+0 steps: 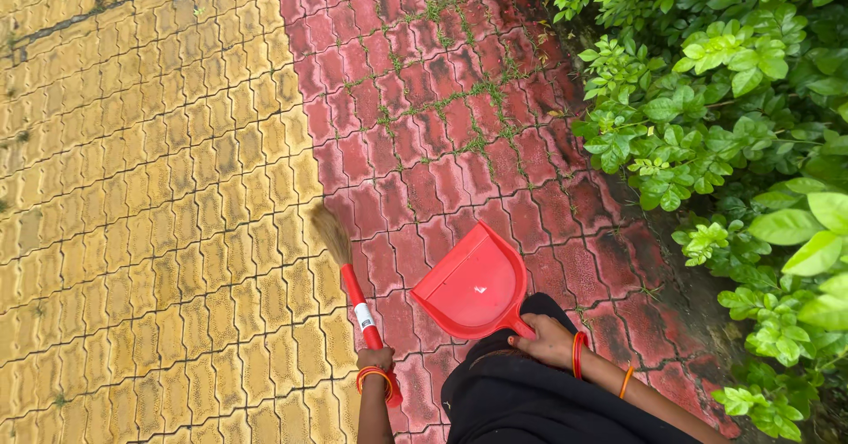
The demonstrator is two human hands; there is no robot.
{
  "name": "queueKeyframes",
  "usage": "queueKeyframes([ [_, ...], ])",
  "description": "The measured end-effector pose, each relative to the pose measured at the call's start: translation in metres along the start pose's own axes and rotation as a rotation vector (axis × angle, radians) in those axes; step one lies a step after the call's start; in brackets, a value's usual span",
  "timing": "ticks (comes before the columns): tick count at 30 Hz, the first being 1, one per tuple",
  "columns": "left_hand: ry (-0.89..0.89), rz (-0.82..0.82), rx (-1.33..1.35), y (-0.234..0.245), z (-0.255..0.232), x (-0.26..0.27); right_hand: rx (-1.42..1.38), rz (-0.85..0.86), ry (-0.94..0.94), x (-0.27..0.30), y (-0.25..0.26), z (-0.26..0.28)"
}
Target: The person sweeps debris from a paved outdoor walkway using a broom and collects it into a red dustpan.
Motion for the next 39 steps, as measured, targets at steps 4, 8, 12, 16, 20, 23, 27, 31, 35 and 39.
queueKeyframes([
  [4, -0.074, 0.044, -0.075, -0.026, -0.037, 0.012, -0.066, 0.031, -0.038, -0.023, 0.029, 0.007],
  [8, -0.204, 0.114, -0.101, -0.089, -0.067, 0.054, -0.067, 0.037, -0.029, -0.044, 0.056, 0.004],
  [12, -0.414, 0.368, -0.458, -0.158, -0.098, 0.104, -0.143, 0.111, -0.169, -0.055, 0.076, 0.004],
  [16, -0.806, 0.408, -0.516, -0.198, -0.132, 0.141, -0.150, 0.119, -0.211, -0.070, 0.096, 0.005],
  [20, -0.880, 0.369, -0.648, -0.199, -0.146, 0.136, -0.221, 0.143, -0.193, -0.085, 0.104, -0.005],
  [23, -0.732, 0.209, -0.609, -0.157, -0.134, 0.107, -0.200, 0.149, -0.099, -0.104, 0.103, -0.012],
  [27, -0.524, -0.014, -0.570, -0.085, -0.112, 0.069, -0.256, 0.096, 0.057, -0.122, 0.109, -0.011],
  [31, -0.338, -0.094, -0.408, -0.043, -0.126, 0.024, -0.148, 0.043, -0.060, -0.141, 0.112, -0.011],
  [35, -0.041, -0.037, -0.028, -0.040, -0.177, -0.024, -0.178, -0.012, -0.069, -0.170, 0.111, -0.001],
  [39, -0.031, -0.001, 0.121, -0.048, -0.233, -0.067, -0.188, -0.058, -0.253, -0.198, 0.103, 0.023],
])
Point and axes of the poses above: each hand's wrist, its own x-axis away from the middle knuckle, its own y-axis out of the back of the hand, z = x × y, the point moved 4 cm from there along -x, towards the middle knuckle, and after that the axes turned 15 degrees about -z, right-handed, at the moved point
